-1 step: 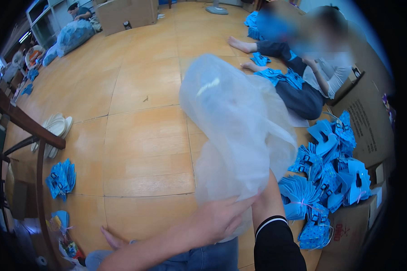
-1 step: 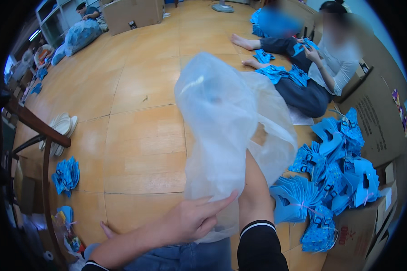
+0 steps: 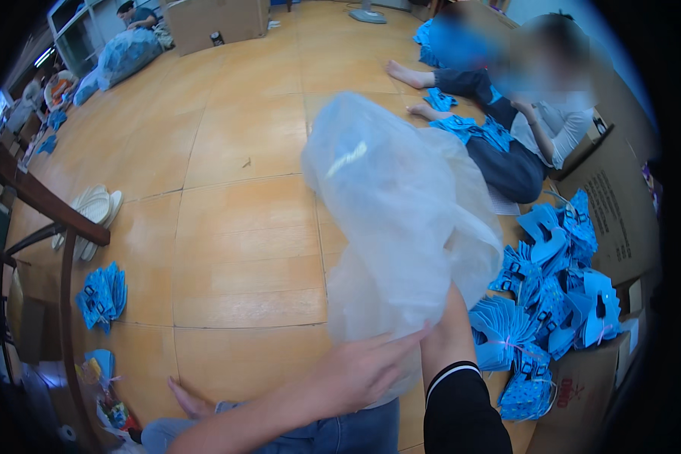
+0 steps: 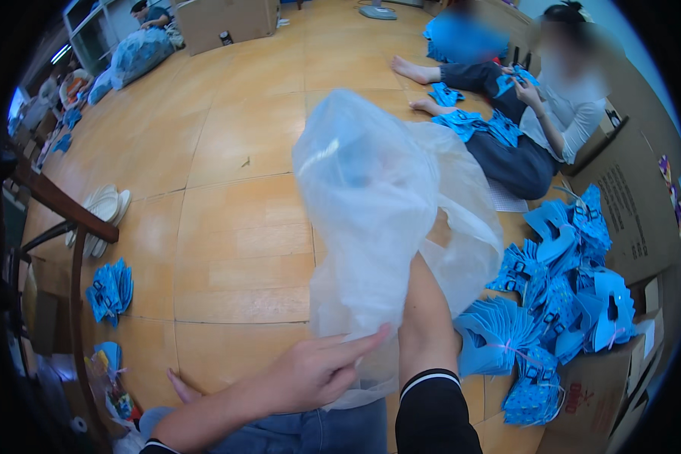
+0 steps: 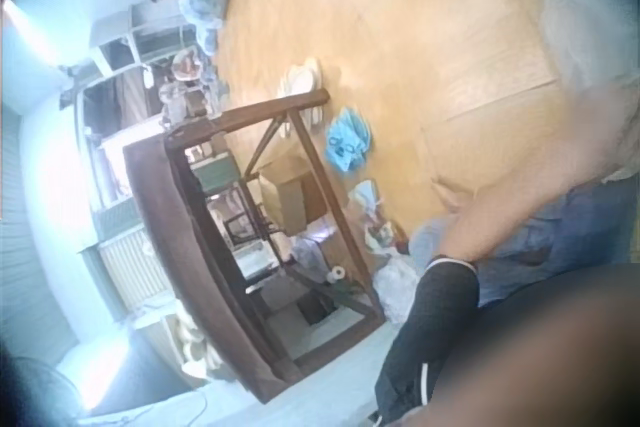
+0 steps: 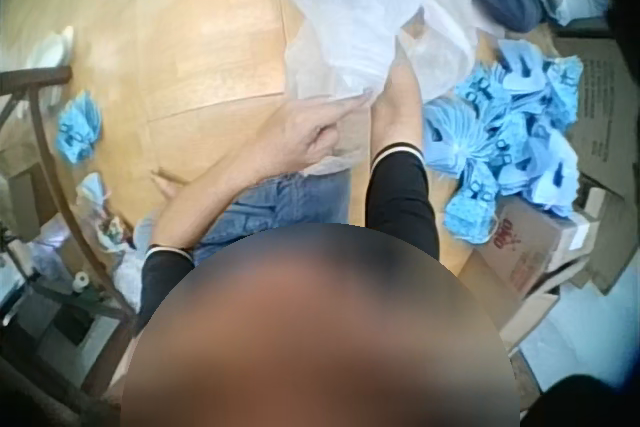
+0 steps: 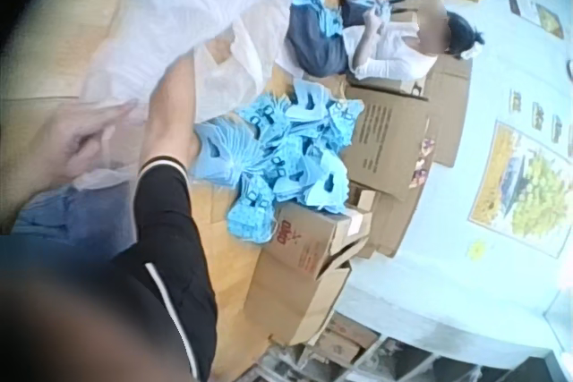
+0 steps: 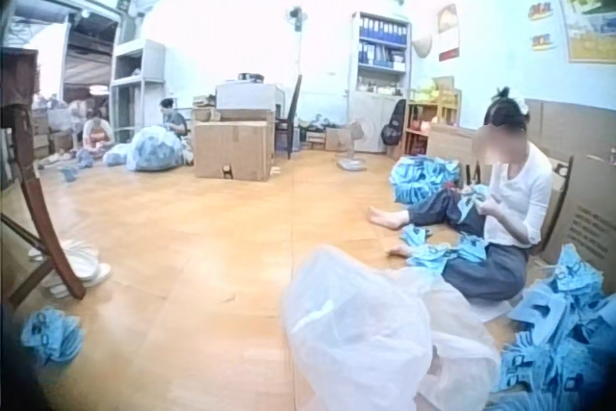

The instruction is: The person sits on the floor and gathers a stack of blue fabric items, aligns them, and ties them into a bundle using a rubber band. They then place the bundle into a plastic bag and continue handling additional blue fabric pieces with buckles, stacking them on the floor.

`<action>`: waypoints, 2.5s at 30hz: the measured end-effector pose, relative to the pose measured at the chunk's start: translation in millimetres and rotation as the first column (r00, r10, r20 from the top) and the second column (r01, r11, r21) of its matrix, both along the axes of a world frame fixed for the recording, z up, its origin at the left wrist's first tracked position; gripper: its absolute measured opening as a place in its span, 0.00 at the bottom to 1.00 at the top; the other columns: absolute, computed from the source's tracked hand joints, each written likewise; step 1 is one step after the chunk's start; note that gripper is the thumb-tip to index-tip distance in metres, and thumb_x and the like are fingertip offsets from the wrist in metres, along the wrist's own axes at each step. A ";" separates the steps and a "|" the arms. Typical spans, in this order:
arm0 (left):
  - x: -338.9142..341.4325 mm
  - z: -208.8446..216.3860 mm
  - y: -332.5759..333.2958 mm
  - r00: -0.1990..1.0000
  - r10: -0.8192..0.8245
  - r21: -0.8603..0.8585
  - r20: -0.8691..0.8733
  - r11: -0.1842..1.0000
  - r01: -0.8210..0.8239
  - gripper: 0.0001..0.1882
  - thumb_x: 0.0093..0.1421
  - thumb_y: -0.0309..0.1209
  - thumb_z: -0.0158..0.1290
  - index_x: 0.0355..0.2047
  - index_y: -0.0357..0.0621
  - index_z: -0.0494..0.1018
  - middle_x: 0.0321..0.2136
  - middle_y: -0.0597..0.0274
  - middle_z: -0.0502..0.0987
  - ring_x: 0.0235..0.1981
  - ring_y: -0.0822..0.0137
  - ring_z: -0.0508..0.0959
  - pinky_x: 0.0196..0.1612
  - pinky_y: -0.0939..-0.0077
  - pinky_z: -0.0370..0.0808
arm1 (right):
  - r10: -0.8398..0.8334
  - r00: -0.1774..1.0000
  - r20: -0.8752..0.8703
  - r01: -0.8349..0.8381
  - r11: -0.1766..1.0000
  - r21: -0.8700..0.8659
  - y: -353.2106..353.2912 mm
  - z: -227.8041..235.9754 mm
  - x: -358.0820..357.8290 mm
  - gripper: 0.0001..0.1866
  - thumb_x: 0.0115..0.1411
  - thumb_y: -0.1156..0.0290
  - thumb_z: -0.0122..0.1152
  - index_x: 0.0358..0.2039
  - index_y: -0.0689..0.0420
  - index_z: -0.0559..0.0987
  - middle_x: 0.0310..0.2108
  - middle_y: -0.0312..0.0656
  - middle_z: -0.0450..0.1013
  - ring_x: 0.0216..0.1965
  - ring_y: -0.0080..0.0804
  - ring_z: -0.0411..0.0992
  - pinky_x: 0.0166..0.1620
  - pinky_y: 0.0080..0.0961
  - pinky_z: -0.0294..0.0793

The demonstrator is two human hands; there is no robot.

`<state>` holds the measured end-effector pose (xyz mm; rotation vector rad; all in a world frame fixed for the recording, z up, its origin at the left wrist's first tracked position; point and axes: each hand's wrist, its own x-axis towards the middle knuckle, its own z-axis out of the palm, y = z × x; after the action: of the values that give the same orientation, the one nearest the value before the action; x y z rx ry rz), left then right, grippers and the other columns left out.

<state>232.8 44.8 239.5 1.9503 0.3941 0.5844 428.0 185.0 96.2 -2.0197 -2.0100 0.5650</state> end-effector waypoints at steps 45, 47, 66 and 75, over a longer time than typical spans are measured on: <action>26.2 25.7 -48.8 0.813 0.574 0.526 0.102 0.662 -0.534 0.41 0.47 0.36 0.62 0.60 0.36 0.59 0.54 0.40 0.66 0.58 0.46 0.64 0.59 0.57 0.61 | -0.016 0.981 0.192 -0.118 0.736 0.666 -225.5 159.6 125.0 0.14 0.58 0.72 0.54 0.45 0.62 0.74 0.42 0.45 0.74 0.46 0.38 0.70 0.50 0.32 0.67; 40.7 30.0 -28.4 0.870 0.494 0.408 -0.006 0.795 -0.449 0.33 0.49 0.34 0.60 0.55 0.36 0.66 0.46 0.44 0.74 0.49 0.51 0.72 0.53 0.61 0.66 | 0.013 0.993 0.117 -0.085 0.764 0.639 -230.0 141.9 91.2 0.14 0.58 0.72 0.54 0.45 0.62 0.74 0.41 0.44 0.74 0.45 0.35 0.70 0.49 0.30 0.67; 99.9 -31.4 176.3 0.772 0.635 -0.791 -0.037 0.453 -0.411 0.20 0.64 0.38 0.43 0.46 0.32 0.71 0.38 0.51 0.78 0.37 0.60 0.79 0.39 0.66 0.77 | 0.209 0.221 -0.953 0.824 0.482 0.297 -295.9 186.5 117.1 0.11 0.68 0.62 0.48 0.36 0.57 0.71 0.28 0.33 0.71 0.26 0.19 0.68 0.31 0.21 0.71; 110.2 -15.1 239.1 0.646 0.763 -0.979 0.013 0.141 -0.146 0.17 0.62 0.34 0.45 0.46 0.33 0.70 0.39 0.50 0.77 0.39 0.57 0.79 0.42 0.62 0.79 | 0.355 -0.050 -0.933 0.845 0.514 0.151 -321.3 191.9 156.7 0.11 0.68 0.60 0.48 0.37 0.54 0.70 0.25 0.34 0.68 0.24 0.22 0.67 0.28 0.21 0.68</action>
<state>343.1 283.9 224.4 0.3497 0.8128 0.9925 584.7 -136.4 288.1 -0.7118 -0.4403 0.5217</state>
